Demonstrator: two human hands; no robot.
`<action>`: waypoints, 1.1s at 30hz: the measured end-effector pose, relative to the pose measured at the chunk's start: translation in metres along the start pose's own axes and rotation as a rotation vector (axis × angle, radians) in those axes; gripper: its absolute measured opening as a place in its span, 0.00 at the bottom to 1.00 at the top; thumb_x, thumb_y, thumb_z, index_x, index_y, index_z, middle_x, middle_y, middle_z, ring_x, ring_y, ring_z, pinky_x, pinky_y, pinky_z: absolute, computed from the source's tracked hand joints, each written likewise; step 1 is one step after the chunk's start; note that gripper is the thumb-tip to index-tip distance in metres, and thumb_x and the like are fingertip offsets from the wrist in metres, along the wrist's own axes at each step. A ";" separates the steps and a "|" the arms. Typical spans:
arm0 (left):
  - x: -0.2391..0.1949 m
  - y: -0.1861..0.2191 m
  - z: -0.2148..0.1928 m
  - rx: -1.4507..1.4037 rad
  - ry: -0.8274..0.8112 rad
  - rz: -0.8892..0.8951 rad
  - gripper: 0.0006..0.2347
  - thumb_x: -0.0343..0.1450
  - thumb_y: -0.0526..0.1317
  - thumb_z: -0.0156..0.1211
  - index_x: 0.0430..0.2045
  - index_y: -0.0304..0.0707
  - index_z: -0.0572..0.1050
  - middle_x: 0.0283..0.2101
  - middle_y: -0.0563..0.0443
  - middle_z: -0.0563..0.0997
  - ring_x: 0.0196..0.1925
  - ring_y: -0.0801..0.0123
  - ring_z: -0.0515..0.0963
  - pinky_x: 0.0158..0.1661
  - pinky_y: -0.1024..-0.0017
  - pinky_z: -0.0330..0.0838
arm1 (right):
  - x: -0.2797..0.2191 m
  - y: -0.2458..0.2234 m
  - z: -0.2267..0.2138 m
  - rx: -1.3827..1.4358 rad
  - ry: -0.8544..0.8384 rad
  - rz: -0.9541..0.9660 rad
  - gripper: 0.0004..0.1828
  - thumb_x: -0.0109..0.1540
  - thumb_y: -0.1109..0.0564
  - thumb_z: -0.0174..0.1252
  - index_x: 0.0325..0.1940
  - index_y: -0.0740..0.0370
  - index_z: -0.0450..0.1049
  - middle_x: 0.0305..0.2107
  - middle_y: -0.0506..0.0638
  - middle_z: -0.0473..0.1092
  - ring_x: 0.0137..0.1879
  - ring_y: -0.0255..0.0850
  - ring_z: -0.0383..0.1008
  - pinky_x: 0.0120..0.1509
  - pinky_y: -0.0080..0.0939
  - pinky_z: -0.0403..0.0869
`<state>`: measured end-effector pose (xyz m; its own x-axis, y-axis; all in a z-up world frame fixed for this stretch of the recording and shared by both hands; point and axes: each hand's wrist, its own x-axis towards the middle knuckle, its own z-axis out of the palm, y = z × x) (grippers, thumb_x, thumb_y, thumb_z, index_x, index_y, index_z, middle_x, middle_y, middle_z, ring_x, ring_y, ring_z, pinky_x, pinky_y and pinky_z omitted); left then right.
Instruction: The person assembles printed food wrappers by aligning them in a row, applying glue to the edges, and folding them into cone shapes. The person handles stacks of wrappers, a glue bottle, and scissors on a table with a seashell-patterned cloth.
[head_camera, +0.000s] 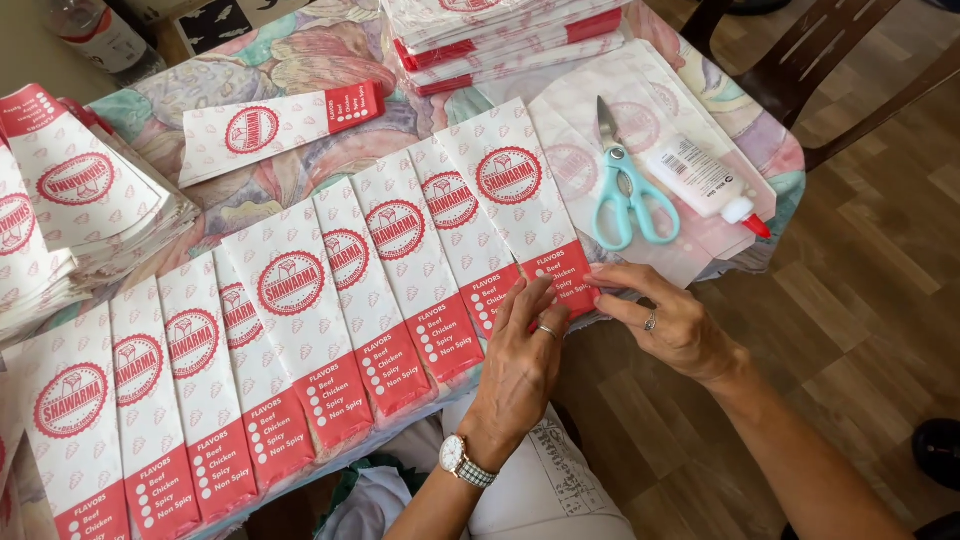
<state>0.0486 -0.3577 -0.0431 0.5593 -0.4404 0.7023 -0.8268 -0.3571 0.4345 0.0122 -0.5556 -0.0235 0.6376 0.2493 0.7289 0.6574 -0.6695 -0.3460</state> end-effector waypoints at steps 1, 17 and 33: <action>0.000 0.000 0.000 -0.002 -0.003 0.000 0.02 0.73 0.30 0.57 0.33 0.29 0.75 0.41 0.39 0.78 0.54 0.49 0.82 0.62 0.48 0.71 | 0.000 0.000 0.000 -0.001 0.000 0.003 0.06 0.63 0.70 0.59 0.39 0.68 0.80 0.48 0.59 0.75 0.55 0.55 0.79 0.61 0.49 0.78; 0.003 -0.001 0.013 0.025 -0.080 -0.126 0.11 0.75 0.30 0.52 0.23 0.24 0.77 0.33 0.43 0.76 0.58 0.54 0.77 0.62 0.52 0.65 | -0.005 -0.004 0.012 -0.004 0.035 0.270 0.03 0.65 0.64 0.60 0.38 0.65 0.80 0.45 0.53 0.77 0.51 0.48 0.81 0.58 0.47 0.79; 0.030 0.001 0.006 -0.292 -0.064 -0.632 0.07 0.59 0.23 0.67 0.23 0.22 0.73 0.38 0.35 0.71 0.39 0.40 0.81 0.28 0.63 0.77 | 0.002 -0.015 0.034 -0.127 0.191 0.465 0.16 0.58 0.58 0.74 0.40 0.62 0.72 0.38 0.53 0.73 0.48 0.49 0.79 0.55 0.43 0.76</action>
<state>0.0653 -0.3758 -0.0246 0.9335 -0.2715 0.2341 -0.3185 -0.3285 0.8892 0.0176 -0.5212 -0.0373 0.7584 -0.2192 0.6138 0.2599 -0.7619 -0.5933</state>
